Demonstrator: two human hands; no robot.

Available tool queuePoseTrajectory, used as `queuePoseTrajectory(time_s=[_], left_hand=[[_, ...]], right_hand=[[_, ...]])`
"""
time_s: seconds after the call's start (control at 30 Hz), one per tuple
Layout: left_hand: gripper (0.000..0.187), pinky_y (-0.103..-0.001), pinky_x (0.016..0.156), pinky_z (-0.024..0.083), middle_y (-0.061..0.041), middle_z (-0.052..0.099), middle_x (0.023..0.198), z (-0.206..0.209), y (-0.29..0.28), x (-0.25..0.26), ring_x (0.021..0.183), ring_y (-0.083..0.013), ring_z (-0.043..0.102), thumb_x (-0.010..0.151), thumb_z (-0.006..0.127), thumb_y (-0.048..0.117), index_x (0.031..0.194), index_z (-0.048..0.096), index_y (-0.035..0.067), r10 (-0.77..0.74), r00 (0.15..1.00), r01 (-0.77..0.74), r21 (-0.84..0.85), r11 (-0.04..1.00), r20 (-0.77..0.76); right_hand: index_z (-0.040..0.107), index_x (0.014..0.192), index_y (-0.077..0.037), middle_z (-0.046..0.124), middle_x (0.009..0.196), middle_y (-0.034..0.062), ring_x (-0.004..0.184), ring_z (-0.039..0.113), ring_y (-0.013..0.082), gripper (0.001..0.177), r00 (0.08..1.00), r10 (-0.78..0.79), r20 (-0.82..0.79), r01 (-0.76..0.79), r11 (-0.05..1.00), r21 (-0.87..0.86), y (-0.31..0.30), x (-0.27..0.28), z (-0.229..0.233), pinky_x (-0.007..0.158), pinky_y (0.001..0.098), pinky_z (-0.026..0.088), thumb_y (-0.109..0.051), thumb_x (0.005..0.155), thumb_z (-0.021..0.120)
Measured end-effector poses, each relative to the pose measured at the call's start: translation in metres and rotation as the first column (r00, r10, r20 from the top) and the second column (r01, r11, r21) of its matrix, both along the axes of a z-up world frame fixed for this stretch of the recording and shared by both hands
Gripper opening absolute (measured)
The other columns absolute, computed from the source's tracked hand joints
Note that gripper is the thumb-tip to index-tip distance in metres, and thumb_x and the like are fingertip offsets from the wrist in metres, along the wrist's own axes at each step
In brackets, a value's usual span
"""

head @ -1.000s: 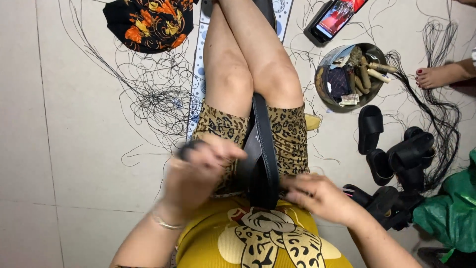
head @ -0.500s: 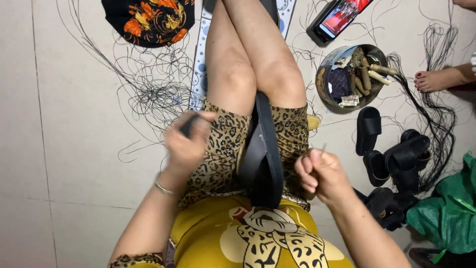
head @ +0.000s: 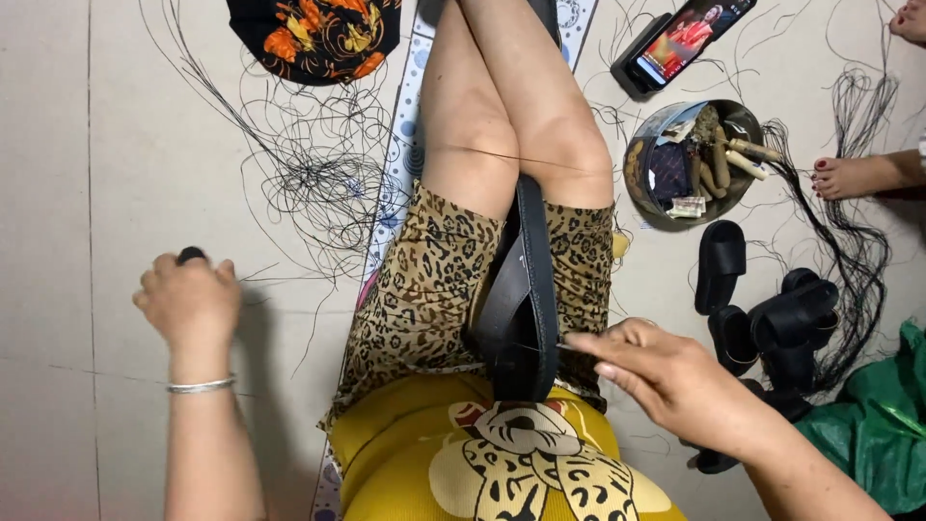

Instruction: A person is hand-stitching the strap of a black sandal to its sole using a needle and thread while sitting on the floor.

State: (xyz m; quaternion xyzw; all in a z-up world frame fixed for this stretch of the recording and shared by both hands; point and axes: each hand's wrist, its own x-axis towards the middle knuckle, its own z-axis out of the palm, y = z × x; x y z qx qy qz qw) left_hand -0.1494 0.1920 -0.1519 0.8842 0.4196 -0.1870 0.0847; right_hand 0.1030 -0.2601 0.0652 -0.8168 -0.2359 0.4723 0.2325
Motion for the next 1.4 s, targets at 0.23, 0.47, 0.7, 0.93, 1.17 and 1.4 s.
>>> queuePoseTrajectory(time_s=[0.23, 0.47, 0.7, 0.93, 1.17, 1.4], left_hand=[[0.041, -0.043, 0.103, 0.042, -0.016, 0.058, 0.116, 0.135, -0.148, 0.135, 0.113, -0.0310, 0.051, 0.076, 0.077, 0.006, 0.111, 0.057, 0.000, 0.044, 0.629, 0.390, -0.364, 0.846, 0.776], [0.094, -0.054, 0.123, 0.018, -0.026, 0.034, 0.156, 0.119, -0.223, 0.135, 0.150, -0.0398, 0.026, 0.088, 0.053, 0.066, 0.142, 0.043, -0.010, -0.264, 0.460, 0.847, -0.331, 0.415, 0.848], [0.096, -0.051, 0.126, 0.025, -0.029, 0.024, 0.160, 0.102, -0.241, 0.133, 0.153, -0.0429, 0.019, 0.092, 0.040, 0.067, 0.146, 0.041, -0.013, -0.227, 0.479, 0.825, -0.347, 0.447, 0.848], [0.069, -0.050, 0.110, 0.028, -0.020, 0.043, 0.132, 0.130, -0.227, 0.140, 0.125, -0.0368, 0.034, 0.097, 0.040, 0.056, 0.124, 0.054, -0.005, -0.194, 0.431, 0.828, -0.301, 0.473, 0.881], [0.017, -0.029, 0.079, 0.050, -0.009, 0.069, 0.109, 0.165, -0.196, 0.149, 0.092, -0.0233, 0.060, 0.086, 0.073, 0.006, 0.073, 0.069, -0.003, 0.064, 0.527, 0.843, -0.531, 0.088, 0.847], [0.012, -0.026, 0.068, 0.052, -0.004, 0.070, 0.091, 0.152, -0.209, 0.140, 0.073, -0.0150, 0.064, 0.090, 0.066, 0.001, 0.101, 0.071, 0.003, 0.213, 0.850, 0.484, -0.874, 0.040, 0.481]], right_hand=[[0.079, 0.123, -0.031, 0.072, 0.079, -0.0045, 0.046, 0.058, 0.0138, 0.044, 0.980, 0.189, 0.065, -0.187, 0.982, -0.032, 0.010, 0.003, -0.005, 0.045, 0.0325, 0.049, -0.013, 0.084, 0.070], [0.074, 0.127, -0.040, 0.060, 0.073, -0.0003, 0.045, 0.058, 0.0222, 0.049, 0.871, 0.458, 0.180, -0.420, 0.882, -0.213, 0.013, 0.006, 0.001, 0.042, 0.0364, 0.050, -0.020, 0.083, 0.067], [0.056, 0.126, -0.018, 0.065, 0.094, 0.0109, 0.050, 0.073, 0.0222, 0.046, 0.728, 0.647, 0.228, -0.555, 0.751, -0.358, 0.031, -0.009, -0.004, 0.036, 0.0356, 0.056, -0.016, 0.081, 0.063], [0.055, 0.104, -0.014, 0.070, 0.083, 0.0046, 0.056, 0.070, 0.0281, 0.020, 0.917, 0.356, 0.180, -0.335, 0.932, -0.137, 0.032, -0.011, -0.013, 0.052, 0.0426, 0.056, -0.027, 0.093, 0.065], [0.061, 0.109, -0.016, 0.075, 0.089, 0.0012, 0.059, 0.072, 0.0273, 0.022, 0.946, 0.257, 0.199, -0.243, 0.966, -0.088, 0.029, -0.008, -0.006, 0.053, 0.0411, 0.056, -0.028, 0.091, 0.066], [0.064, 0.107, -0.013, 0.079, 0.086, 0.0018, 0.061, 0.076, 0.0238, 0.023, 0.962, 0.174, 0.210, -0.173, 0.985, -0.023, 0.027, -0.016, -0.009, 0.054, 0.0379, 0.059, -0.023, 0.088, 0.070]])
